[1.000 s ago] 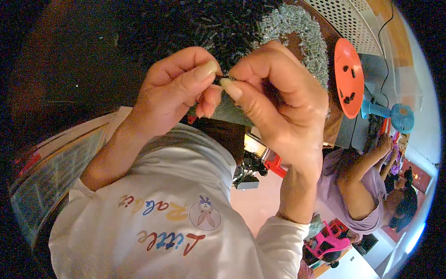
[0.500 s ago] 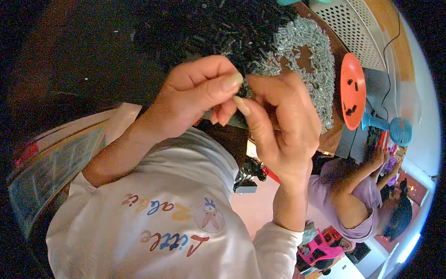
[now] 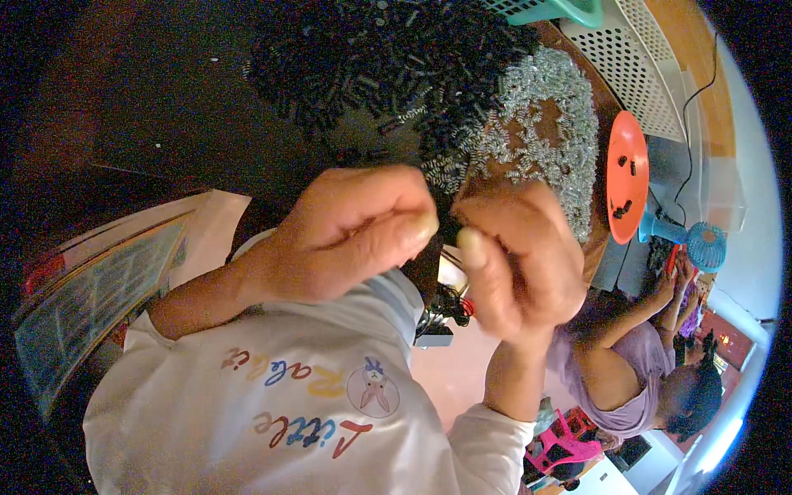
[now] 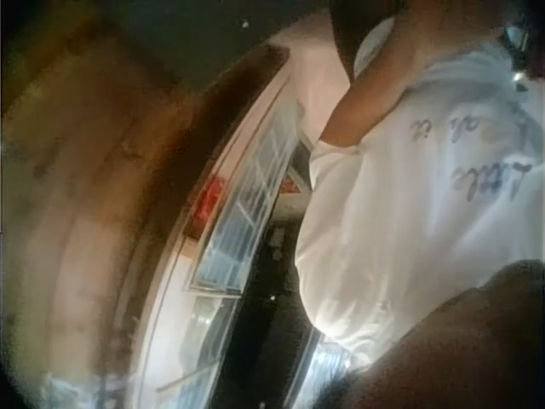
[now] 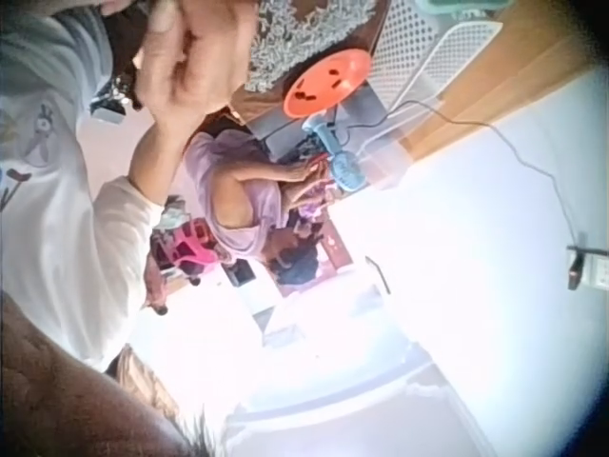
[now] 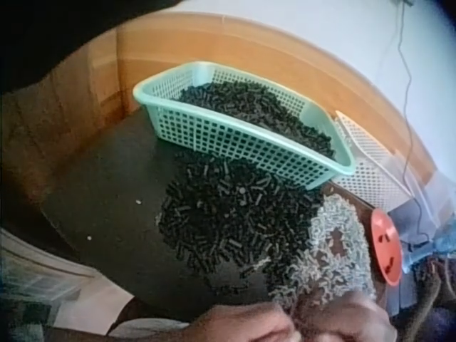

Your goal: The person assembles small metal components into black plastic parts by hand at a worktable.

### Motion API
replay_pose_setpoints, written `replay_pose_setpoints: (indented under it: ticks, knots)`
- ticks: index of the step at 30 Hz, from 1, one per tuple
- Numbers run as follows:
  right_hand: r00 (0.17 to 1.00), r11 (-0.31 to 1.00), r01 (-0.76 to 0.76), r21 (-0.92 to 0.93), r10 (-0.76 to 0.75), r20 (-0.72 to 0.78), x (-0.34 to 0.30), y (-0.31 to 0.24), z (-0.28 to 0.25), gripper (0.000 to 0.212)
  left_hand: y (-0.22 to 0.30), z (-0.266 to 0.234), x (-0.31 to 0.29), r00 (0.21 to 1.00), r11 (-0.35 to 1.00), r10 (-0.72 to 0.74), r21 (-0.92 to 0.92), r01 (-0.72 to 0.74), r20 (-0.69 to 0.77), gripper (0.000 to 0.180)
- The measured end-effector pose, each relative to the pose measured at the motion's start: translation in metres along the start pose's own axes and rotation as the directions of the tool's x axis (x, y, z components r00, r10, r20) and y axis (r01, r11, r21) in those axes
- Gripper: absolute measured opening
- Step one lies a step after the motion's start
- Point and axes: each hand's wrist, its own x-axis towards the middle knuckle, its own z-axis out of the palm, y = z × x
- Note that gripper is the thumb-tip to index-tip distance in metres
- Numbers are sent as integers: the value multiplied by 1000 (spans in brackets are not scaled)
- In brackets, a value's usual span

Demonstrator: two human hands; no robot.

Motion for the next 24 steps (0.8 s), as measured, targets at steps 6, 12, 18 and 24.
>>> replay_pose_setpoints:
  ticks: [6,12,18,24]
  knots:
    - [961,963,-251,-99,260,95,7,22,12,9,-5,4,-23,996,997,82,-11,-82,37,19]
    - [960,981,25,-192,30,277,32,29,22,16,-9,2,-27,996,987,-83,-138,88,38,22]
    - [899,964,159,-212,-53,435,46,25,31,19,-8,1,-31,996,986,-88,-138,90,19,24]
    - [814,922,185,-341,50,579,47,17,38,18,-12,0,-33,996,990,-91,-110,90,2,24]
